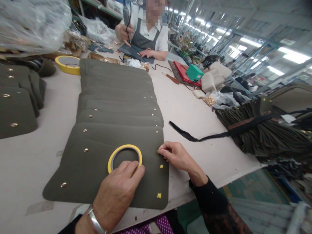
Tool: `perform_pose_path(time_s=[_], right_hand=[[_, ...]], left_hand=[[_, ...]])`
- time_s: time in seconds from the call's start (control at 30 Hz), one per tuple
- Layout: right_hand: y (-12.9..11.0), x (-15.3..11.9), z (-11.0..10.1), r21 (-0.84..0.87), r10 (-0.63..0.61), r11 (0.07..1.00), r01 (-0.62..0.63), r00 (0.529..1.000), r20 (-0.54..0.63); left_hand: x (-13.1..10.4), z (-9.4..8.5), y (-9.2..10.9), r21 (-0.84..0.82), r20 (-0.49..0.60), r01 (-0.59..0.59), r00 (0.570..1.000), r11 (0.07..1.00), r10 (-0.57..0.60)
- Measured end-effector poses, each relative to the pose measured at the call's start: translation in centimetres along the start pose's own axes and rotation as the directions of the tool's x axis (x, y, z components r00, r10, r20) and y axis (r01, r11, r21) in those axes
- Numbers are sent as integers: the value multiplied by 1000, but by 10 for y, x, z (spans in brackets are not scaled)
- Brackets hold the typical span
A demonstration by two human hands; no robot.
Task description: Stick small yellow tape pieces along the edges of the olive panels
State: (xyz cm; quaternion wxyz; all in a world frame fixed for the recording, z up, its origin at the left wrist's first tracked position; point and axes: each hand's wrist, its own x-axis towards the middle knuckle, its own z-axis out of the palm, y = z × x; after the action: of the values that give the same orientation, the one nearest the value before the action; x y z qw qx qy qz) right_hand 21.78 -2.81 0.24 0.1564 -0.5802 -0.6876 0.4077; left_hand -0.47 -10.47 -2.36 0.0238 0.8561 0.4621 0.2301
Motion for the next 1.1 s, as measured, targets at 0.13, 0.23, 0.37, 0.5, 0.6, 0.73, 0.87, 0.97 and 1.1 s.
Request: perform_pose_path(time_s=[0.13,0.23,0.37,0.5,0.6,0.73,0.87,0.97,1.1], right_hand=[[-6,-1,5,-223,-134,968,114,988,-77],[-9,0,10,-303,-149,947,109,982,-112],[-5,-1,9,-263,-114,962,73,983,-143],[0,-12,2,-308,-254,934,179,941,-225],[-2,-18,-1,-547,-498,742,388,865,-63],[-10,-14,3,-697,-515,538,474,839,173],[-16,-2,8,-675,-346,671,309,935,84],[-17,3,10,-572,-190,808,143,981,-23],[-18,0,11,-432,-85,901,22,989,-125]], left_hand=[[-1,1,0,0,-1,7,1000,1000,-7],[-1,1,0,0,-4,2,1000,1000,-2],[-1,1,0,0,-3,1,1000,1000,-1],[0,0,1,6,-17,-3,1000,1000,3],[0,-1,1,13,-21,3,1000,1000,-3],[-1,-2,2,3,-23,12,1000,1000,-12],[0,-1,2,-11,-8,12,1000,1000,-12],[-1,0,0,-35,-60,10,998,999,-12],[-3,-5,-4,-132,-204,-37,979,991,10]])
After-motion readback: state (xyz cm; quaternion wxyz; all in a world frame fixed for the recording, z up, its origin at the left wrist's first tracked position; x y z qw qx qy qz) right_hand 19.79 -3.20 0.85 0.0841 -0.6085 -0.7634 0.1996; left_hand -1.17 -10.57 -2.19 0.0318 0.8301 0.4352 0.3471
